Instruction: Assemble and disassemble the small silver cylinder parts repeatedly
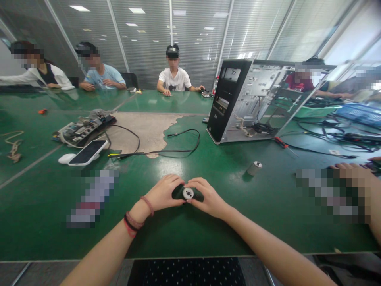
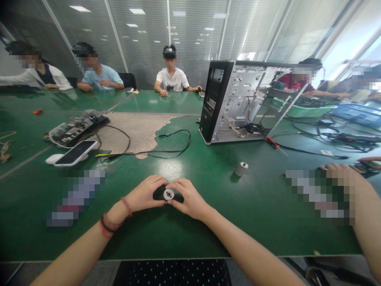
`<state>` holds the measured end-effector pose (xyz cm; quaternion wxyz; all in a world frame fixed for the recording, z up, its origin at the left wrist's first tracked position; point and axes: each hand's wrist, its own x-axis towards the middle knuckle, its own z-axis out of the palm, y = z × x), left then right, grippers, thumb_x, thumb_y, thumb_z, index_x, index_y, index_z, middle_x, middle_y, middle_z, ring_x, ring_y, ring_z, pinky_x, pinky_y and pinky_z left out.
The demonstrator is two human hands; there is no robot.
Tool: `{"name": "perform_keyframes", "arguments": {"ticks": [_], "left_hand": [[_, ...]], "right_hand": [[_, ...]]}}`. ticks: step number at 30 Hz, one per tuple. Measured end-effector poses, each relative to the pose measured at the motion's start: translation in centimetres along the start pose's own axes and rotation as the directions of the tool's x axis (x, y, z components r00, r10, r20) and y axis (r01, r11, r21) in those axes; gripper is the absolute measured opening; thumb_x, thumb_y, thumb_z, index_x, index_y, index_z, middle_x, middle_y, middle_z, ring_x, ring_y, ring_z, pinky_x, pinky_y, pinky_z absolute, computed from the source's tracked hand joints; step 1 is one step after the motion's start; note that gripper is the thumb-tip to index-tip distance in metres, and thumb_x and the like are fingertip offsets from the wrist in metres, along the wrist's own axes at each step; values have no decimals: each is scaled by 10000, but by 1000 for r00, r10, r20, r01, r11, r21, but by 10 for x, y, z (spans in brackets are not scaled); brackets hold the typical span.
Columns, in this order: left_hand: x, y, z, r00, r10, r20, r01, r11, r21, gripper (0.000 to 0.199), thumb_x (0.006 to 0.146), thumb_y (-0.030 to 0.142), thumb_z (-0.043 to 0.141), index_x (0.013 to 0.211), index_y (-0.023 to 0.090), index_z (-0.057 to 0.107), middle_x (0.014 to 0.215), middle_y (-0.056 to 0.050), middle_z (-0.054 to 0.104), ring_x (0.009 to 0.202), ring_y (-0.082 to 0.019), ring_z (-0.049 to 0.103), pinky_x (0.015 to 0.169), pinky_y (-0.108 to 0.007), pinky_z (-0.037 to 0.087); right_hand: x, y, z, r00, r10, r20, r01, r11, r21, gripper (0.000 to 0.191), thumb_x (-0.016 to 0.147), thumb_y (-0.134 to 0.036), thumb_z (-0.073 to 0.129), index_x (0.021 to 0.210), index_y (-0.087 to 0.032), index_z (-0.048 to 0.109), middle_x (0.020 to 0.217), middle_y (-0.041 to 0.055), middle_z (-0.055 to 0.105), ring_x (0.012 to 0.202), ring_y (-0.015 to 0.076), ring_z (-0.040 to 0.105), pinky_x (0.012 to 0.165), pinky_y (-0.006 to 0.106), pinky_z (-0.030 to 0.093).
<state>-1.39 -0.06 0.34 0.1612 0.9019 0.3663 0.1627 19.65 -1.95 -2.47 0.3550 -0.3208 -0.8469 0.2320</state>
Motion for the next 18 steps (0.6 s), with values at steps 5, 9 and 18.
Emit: {"name": "perform_keyframes", "arguments": {"ticks": [5, 9, 18], "left_hand": [[0, -1, 2, 1000, 8, 4, -8, 1000, 14, 371, 713, 381, 681, 1011, 203, 550, 1021, -60, 587, 970, -246, 540, 895, -380, 407], [0, -3, 3, 1000, 4, 24, -4, 1000, 31, 388, 701, 385, 694, 1008, 198, 547, 1033, -63, 584, 978, -250, 534, 894, -384, 412], [-2, -7, 3, 1000, -21, 8, 20, 999, 48, 357, 748, 403, 659, 1023, 200, 557, 1063, -66, 579, 1015, -248, 524, 921, -390, 405]], "right_hand": [[-3, 1, 0, 999, -30, -37, 29, 999, -20, 373, 808, -242, 610, 1172, -234, 527, 1140, 97, 537, 1064, 233, 513, 919, 410, 434], [-4, 2, -1, 997, -22, -71, 21, 1000, -13, 367, 806, -251, 613, 1164, -237, 533, 1127, 95, 537, 1054, 231, 519, 914, 401, 440], [-3, 4, -51, 924, 131, -360, -149, 989, -22, 272, 805, -309, 618, 1056, -221, 561, 1031, 73, 600, 989, 231, 565, 889, 407, 454]]}}
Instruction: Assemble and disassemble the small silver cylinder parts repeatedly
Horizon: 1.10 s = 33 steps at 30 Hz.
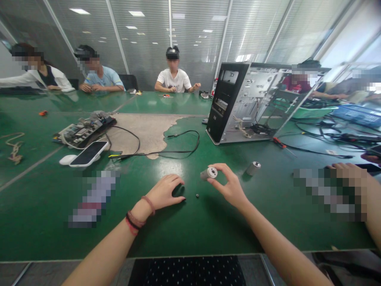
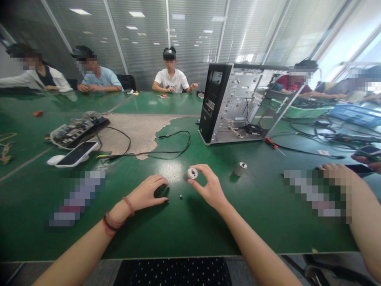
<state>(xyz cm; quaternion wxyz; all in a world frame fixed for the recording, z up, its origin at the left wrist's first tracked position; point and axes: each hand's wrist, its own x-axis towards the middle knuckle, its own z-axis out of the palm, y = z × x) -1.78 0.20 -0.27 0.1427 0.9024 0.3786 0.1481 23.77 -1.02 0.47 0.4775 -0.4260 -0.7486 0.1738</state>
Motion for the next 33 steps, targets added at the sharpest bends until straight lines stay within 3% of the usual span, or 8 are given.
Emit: {"name": "perform_keyframes", "arguments": {"ticks": [4, 9, 16, 20, 26, 28, 30, 33], "left_hand": [[-1, -2, 2, 1000, -1, -7, 1, 1000, 14, 322, 768, 372, 640, 1021, 192, 553, 1040, -66, 583, 993, -240, 533, 916, -387, 409], [-1, 2, 1, 1000, 23, -14, -23, 1000, 1, 335, 737, 343, 667, 1013, 191, 552, 1068, -70, 574, 1003, -241, 532, 924, -381, 409], [-2, 6, 5, 999, 44, -12, -44, 999, -18, 360, 730, 335, 668, 1041, 202, 546, 1093, -69, 568, 1017, -243, 527, 937, -385, 406], [-2, 6, 5, 999, 41, -15, -42, 999, -16, 340, 746, 321, 647, 1046, 200, 542, 1090, -70, 572, 1018, -241, 528, 938, -382, 405], [-3, 7, 1, 999, 38, -12, -38, 999, -15, 291, 781, 323, 608, 1033, 194, 543, 1070, -71, 574, 1006, -236, 530, 929, -380, 411], [-3, 8, 1, 999, 38, -8, -39, 999, -13, 285, 788, 317, 599, 1038, 192, 543, 1070, -73, 573, 1008, -236, 529, 930, -378, 411], [-3, 8, 1, 999, 36, -9, -36, 999, -9, 286, 791, 308, 595, 1047, 192, 542, 1081, -75, 571, 1017, -238, 526, 936, -379, 407], [-3, 7, 0, 999, 31, -23, -32, 999, -5, 286, 791, 298, 594, 1054, 198, 540, 1089, -75, 573, 1023, -239, 526, 935, -379, 407]], "right_hand": [[-8, 19, -47, 978, 123, -167, -141, 985, -99, 313, 791, -384, 616, 1055, -219, 579, 1030, 64, 622, 972, 237, 592, 882, 429, 473], [-48, 56, -95, 882, 341, -326, -406, 901, -155, 439, 741, -484, 625, 1072, -200, 577, 1039, 84, 635, 911, 253, 635, 870, 445, 497], [-93, 92, -109, 786, 552, -279, -612, 759, -224, 479, 743, -534, 583, 1080, -195, 566, 1048, 97, 641, 883, 263, 653, 833, 410, 512], [-93, 95, -107, 841, 477, -256, -540, 772, -336, 480, 775, -529, 539, 1105, -180, 546, 1042, 108, 626, 902, 263, 630, 816, 411, 507], [-60, 47, -80, 942, 56, -330, -251, 773, -583, 517, 807, -450, 543, 1223, -151, 475, 1223, 164, 500, 1175, 312, 441, 998, 501, 343], [-47, 23, -59, 975, 33, -221, -151, 827, -541, 404, 835, -392, 532, 1176, -179, 500, 1142, 125, 547, 1106, 268, 495, 965, 443, 391], [-38, 3, -33, 996, 86, 35, -62, 892, -447, 268, 866, -326, 503, 1100, -203, 539, 1043, 82, 590, 1002, 221, 555, 890, 369, 450], [-32, -13, 6, 946, 120, 302, 3, 926, -378, 163, 855, -260, 521, 997, -216, 586, 949, 51, 618, 911, 202, 588, 806, 331, 482]]}}
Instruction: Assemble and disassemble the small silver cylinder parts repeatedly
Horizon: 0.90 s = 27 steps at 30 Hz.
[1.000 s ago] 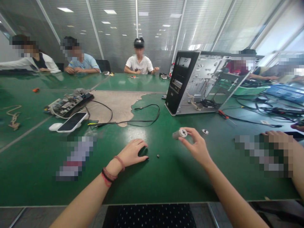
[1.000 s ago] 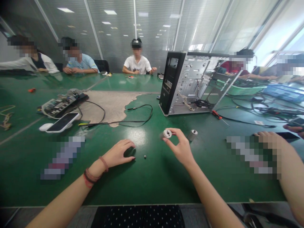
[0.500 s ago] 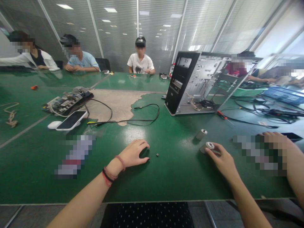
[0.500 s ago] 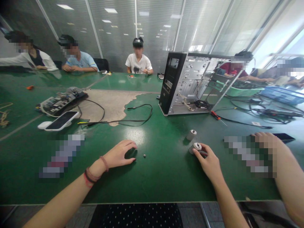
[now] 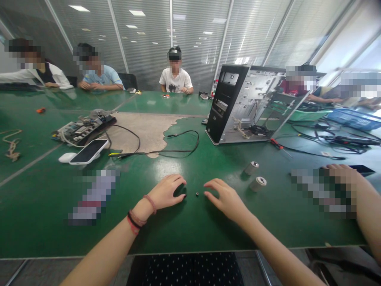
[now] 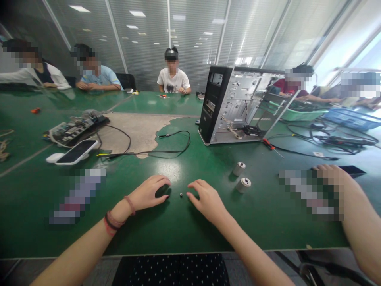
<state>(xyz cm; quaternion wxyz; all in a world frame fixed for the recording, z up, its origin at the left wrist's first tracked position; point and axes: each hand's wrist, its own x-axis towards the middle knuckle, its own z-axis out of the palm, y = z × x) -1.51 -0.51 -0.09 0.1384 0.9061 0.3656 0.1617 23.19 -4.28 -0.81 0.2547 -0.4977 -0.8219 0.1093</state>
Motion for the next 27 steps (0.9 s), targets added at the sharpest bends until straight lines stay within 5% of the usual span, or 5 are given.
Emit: {"name": "perform_keyframes", "arguments": {"ticks": [6, 12, 16, 19, 27], "left_hand": [[0, -1, -2, 1000, 2, -29, -2, 1000, -3, 289, 785, 279, 596, 1057, 198, 539, 1082, -73, 579, 1013, -237, 533, 921, -378, 416], [0, -2, -1, 1000, -7, -28, 7, 1000, -15, 270, 797, 277, 583, 1052, 198, 543, 1074, -72, 583, 1008, -233, 534, 923, -377, 415], [-1, -4, -2, 999, -17, -27, 17, 1000, 6, 255, 809, 276, 569, 1048, 192, 543, 1072, -74, 579, 1008, -230, 535, 925, -373, 415], [0, -4, -2, 999, -19, -27, 20, 1000, 21, 253, 810, 275, 567, 1047, 191, 541, 1066, -74, 579, 1002, -230, 536, 922, -373, 418], [1, -2, -1, 999, -24, -28, 24, 1000, 10, 244, 809, 270, 566, 1040, 197, 544, 1066, -73, 584, 995, -231, 542, 914, -376, 421]], "right_hand": [[10, -16, 32, 996, -64, 70, 65, 998, -22, 62, 832, -168, 529, 854, -205, 573, 846, 58, 600, 819, 215, 570, 737, 350, 481], [3, 20, -9, 991, 36, -128, -27, 997, 70, 122, 876, -237, 466, 905, -210, 581, 865, 53, 600, 826, 203, 578, 761, 341, 474], [-19, 70, -56, 849, 286, -444, -299, 953, 44, 222, 858, -370, 472, 946, -211, 599, 905, 60, 626, 749, 203, 594, 714, 347, 480], [-40, 101, -79, 763, 387, -517, -439, 898, 24, 272, 839, -413, 471, 949, -212, 618, 906, 60, 630, 729, 201, 604, 699, 345, 485], [-63, 126, -77, 831, 392, -394, -446, 893, -52, 290, 828, -411, 456, 927, -205, 635, 918, 64, 639, 750, 209, 607, 701, 352, 495]]}}
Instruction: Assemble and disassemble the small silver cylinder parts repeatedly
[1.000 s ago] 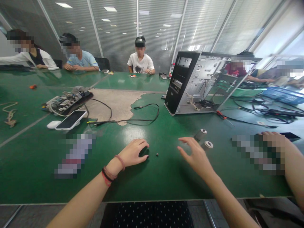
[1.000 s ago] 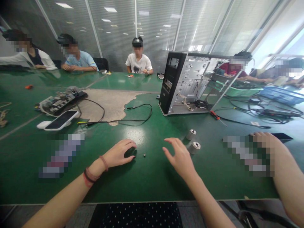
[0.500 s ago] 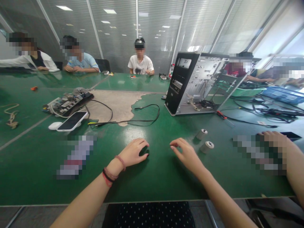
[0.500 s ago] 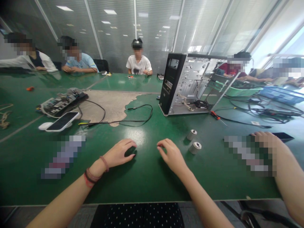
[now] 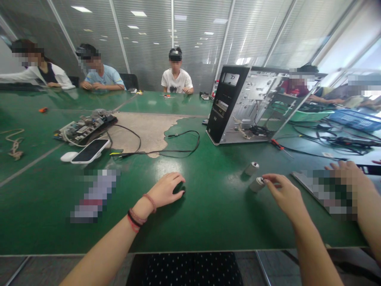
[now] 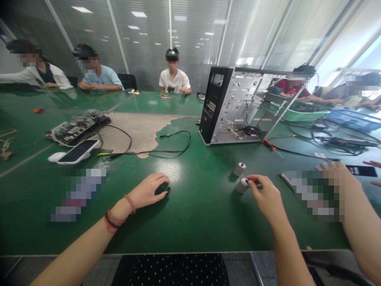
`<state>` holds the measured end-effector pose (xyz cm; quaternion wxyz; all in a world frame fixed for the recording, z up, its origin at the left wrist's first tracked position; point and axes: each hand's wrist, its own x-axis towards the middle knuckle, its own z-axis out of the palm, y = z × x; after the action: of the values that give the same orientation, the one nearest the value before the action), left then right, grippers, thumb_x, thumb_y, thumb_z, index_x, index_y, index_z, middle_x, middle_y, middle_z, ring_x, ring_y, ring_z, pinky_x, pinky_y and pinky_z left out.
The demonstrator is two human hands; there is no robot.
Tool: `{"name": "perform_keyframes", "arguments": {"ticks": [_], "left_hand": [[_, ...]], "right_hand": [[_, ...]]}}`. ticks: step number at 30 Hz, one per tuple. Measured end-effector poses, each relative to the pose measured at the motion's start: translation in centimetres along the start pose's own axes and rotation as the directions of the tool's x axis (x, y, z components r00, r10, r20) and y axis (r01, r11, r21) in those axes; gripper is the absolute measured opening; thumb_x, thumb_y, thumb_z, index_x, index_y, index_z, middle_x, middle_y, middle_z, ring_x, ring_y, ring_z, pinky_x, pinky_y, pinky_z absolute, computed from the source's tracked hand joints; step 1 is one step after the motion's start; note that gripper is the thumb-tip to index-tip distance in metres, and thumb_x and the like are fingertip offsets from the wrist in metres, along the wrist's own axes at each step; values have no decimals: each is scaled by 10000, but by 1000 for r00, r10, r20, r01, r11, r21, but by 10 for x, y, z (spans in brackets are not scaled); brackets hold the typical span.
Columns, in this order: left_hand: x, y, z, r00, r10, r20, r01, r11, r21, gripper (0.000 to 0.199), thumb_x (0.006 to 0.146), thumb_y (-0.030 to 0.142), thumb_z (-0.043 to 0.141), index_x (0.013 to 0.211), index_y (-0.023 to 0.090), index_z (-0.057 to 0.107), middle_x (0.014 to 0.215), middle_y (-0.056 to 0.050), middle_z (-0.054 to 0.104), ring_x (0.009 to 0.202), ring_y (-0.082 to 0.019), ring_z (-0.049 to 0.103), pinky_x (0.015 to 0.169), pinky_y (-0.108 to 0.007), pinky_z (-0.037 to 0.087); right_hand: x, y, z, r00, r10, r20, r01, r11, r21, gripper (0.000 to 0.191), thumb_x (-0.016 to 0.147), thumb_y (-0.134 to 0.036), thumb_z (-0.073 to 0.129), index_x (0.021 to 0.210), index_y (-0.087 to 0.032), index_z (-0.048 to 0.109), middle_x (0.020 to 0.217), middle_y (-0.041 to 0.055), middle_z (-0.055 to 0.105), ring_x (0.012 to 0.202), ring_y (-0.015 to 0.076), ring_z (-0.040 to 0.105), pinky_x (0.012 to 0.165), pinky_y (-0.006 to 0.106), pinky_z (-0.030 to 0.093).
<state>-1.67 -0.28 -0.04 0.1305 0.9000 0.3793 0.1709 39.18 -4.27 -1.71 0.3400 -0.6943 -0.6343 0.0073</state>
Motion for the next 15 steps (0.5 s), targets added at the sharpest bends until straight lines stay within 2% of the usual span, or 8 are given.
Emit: {"name": "perform_keyframes", "arguments": {"ticks": [10, 15], "left_hand": [[-1, 0, 1, 1000, 4, -15, -5, 1000, -26, 242, 806, 264, 569, 1039, 203, 550, 1055, -69, 587, 991, -229, 545, 914, -374, 421], [1, 3, 0, 1000, 12, 0, -12, 999, -33, 235, 806, 256, 567, 1032, 194, 551, 1055, -75, 585, 990, -230, 543, 916, -376, 425]], "right_hand": [[4, 6, 2, 995, -44, 90, 47, 998, -31, 336, 818, -458, 452, 887, -197, 651, 892, 77, 650, 688, 214, 616, 695, 382, 488], [15, 15, -7, 995, 30, 97, -31, 999, 13, 345, 791, -466, 504, 980, -207, 633, 863, 70, 687, 772, 242, 650, 682, 366, 501]]}}
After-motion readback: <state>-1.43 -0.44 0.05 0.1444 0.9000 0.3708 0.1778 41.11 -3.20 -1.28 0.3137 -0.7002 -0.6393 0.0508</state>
